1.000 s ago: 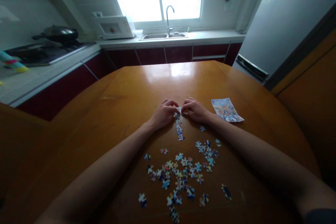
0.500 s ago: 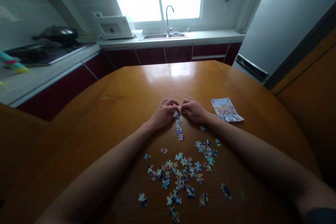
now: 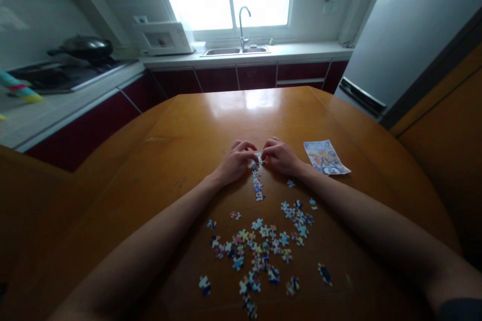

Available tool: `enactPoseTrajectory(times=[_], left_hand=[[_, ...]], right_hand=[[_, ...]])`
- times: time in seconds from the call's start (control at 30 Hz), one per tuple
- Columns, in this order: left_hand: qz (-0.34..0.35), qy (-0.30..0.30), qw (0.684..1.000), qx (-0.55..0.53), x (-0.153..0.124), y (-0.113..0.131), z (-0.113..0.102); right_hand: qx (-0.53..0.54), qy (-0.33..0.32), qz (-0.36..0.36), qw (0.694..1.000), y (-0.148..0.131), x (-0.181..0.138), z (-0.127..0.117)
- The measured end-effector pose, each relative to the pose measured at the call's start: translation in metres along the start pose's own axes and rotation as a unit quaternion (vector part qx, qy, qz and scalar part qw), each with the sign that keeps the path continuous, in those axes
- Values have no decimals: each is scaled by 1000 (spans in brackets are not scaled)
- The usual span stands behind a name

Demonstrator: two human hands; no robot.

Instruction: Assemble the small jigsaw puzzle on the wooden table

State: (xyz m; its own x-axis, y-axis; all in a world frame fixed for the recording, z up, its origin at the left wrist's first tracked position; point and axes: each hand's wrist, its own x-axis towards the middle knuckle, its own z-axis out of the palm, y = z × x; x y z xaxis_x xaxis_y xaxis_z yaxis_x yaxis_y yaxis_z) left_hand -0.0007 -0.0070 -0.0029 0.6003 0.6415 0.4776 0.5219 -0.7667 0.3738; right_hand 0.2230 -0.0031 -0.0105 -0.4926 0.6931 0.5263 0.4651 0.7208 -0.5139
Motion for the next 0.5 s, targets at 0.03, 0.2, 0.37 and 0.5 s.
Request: enactPoseTrajectory(times=[0.03,0.2,0.37,0.5], left_hand=[[2,1,1000,1,0,-1,0],[0,0,1000,-5,0,-2,1],[-4,2,1000,-7,1,-1,1],[-9,52,998,-23,3,0,0]], right_hand=[[-3,-10,-1,1000,0,0,0],[-14,-34,10,999,-2,1,-3],[-18,-17,8,1000,-2,1,-1],[0,43,24,999,1,2,1]])
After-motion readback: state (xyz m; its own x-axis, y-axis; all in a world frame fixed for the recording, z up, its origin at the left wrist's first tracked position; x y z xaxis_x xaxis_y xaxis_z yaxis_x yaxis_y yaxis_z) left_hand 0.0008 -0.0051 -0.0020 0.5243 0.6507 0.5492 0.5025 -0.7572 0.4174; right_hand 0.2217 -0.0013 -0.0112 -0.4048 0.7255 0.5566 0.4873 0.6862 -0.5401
